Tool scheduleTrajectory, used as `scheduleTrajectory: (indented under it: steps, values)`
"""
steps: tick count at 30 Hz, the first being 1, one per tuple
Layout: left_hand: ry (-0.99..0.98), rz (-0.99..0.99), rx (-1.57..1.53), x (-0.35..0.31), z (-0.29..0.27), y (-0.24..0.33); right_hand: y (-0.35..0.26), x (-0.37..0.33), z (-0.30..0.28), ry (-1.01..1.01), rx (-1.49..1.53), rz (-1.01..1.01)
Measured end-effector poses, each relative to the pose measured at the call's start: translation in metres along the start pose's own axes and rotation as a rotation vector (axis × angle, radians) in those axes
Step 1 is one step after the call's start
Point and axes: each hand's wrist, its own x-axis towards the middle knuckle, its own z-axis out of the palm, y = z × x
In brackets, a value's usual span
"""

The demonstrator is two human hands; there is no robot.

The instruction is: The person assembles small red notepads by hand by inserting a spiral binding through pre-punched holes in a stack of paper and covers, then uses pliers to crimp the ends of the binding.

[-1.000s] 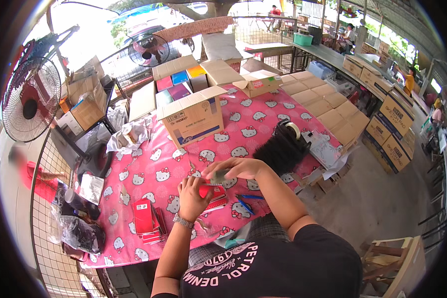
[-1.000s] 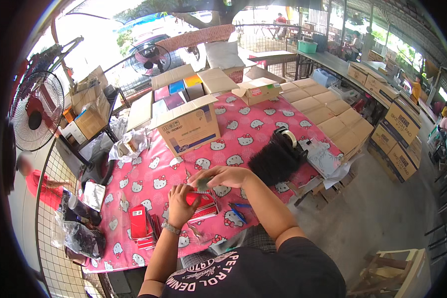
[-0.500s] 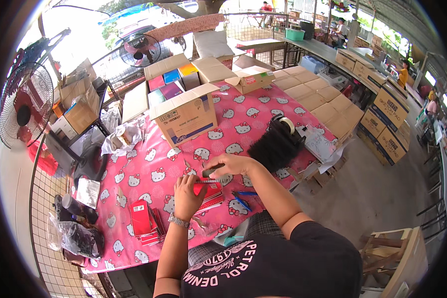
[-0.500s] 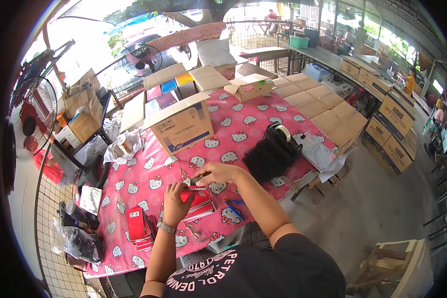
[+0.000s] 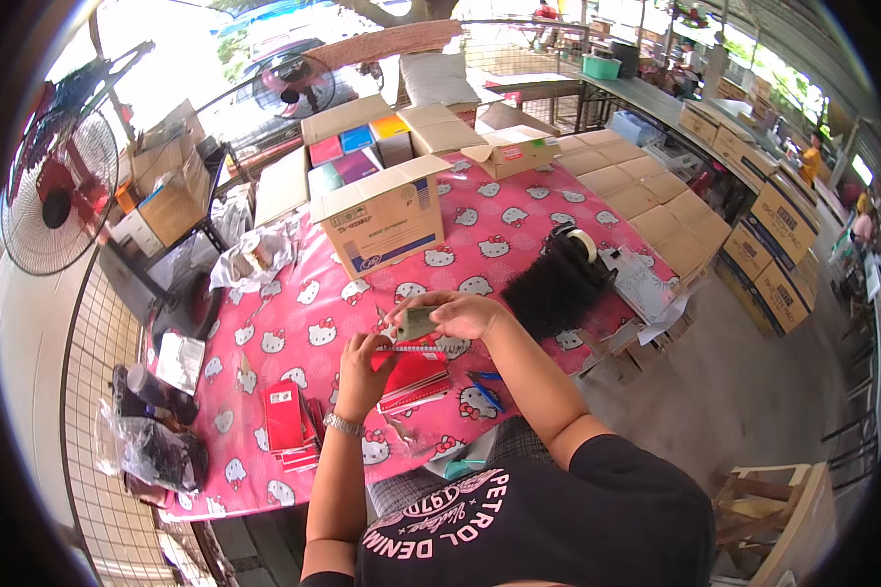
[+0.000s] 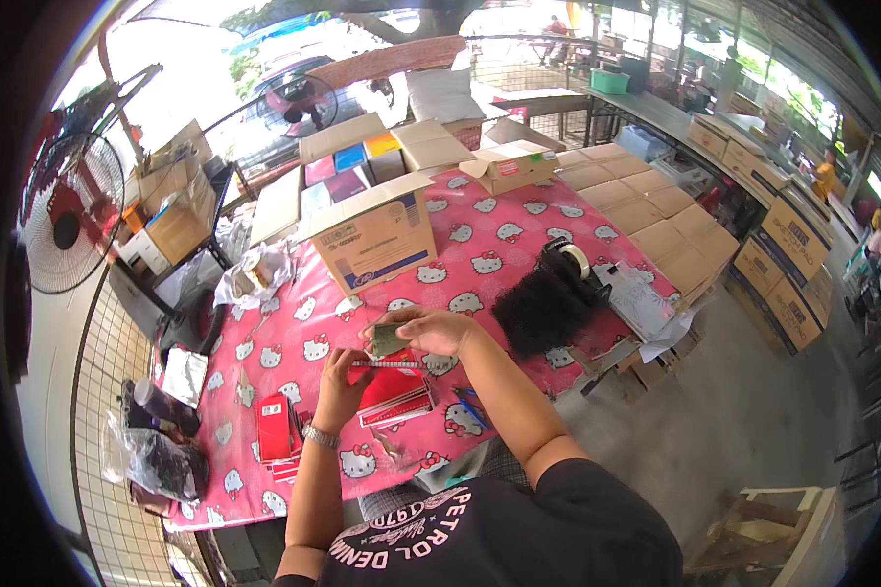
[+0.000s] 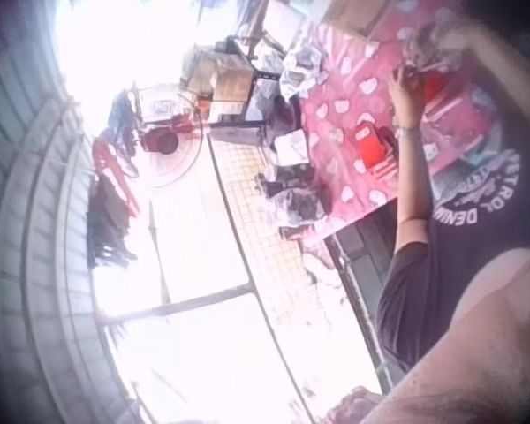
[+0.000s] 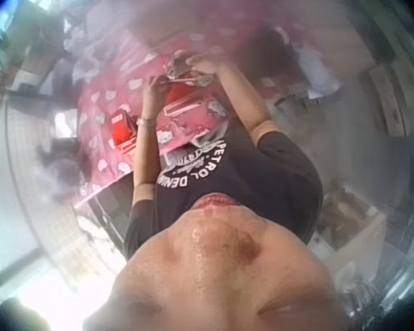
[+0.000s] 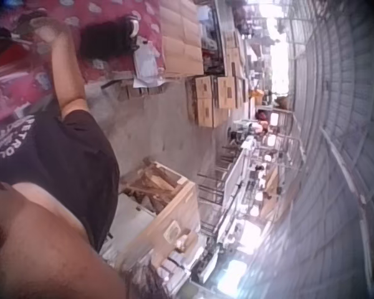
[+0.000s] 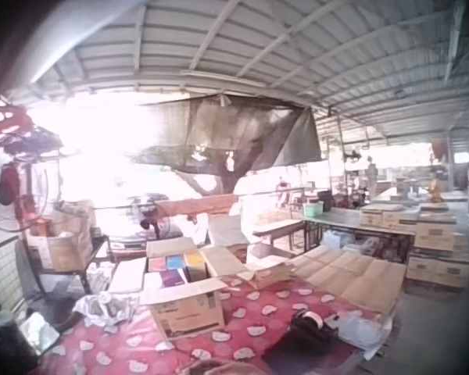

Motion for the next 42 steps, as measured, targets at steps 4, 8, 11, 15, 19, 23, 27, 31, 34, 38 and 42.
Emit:
scheduleTrajectory:
  steps: [4,8,11,15,19,23,27,31,34,38,42]
  values:
    - [-0.02,-0.116,-0.16,-0.002,0.004,-0.004,-0.002,0.005,0.01,-0.045,-0.031,0.002]
    - [-0.002,-0.096,-0.15,0.002,0.004,-0.01,0.007,0.009,0.008,-0.065,0.174,-0.101]
    - [0.051,-0.186,-0.268,0.0,0.005,-0.008,0.052,0.013,-0.025,0.376,-0.63,0.156]
    - [0.144,-0.31,-0.407,-0.003,0.014,-0.009,0.155,-0.044,-0.064,0.628,-1.113,0.203]
    - [0.125,-0.505,-0.386,-0.011,0.002,-0.006,0.186,-0.088,-0.01,0.86,-1.221,0.014]
    - [0.229,-0.417,-0.287,-0.021,0.01,-0.01,0.185,-0.133,0.073,0.775,-1.391,0.215]
    - [0.238,-0.368,-0.412,-0.016,0.019,-0.004,0.187,-0.149,0.068,0.734,-1.308,0.282]
    - [0.254,-0.408,-0.421,-0.018,0.017,-0.004,0.125,-0.118,0.082,0.959,-1.089,-0.25]
    - [0.271,-0.333,-0.385,-0.023,0.017,-0.007,0.065,-0.084,0.112,1.009,-0.929,-0.369]
    - [0.198,-0.465,-0.486,-0.024,0.014,-0.007,0.033,-0.055,0.135,0.729,-0.949,-0.379]
    - [0.281,-0.38,-0.522,-0.028,0.019,-0.008,0.031,-0.041,0.14,0.687,-1.205,-0.366]
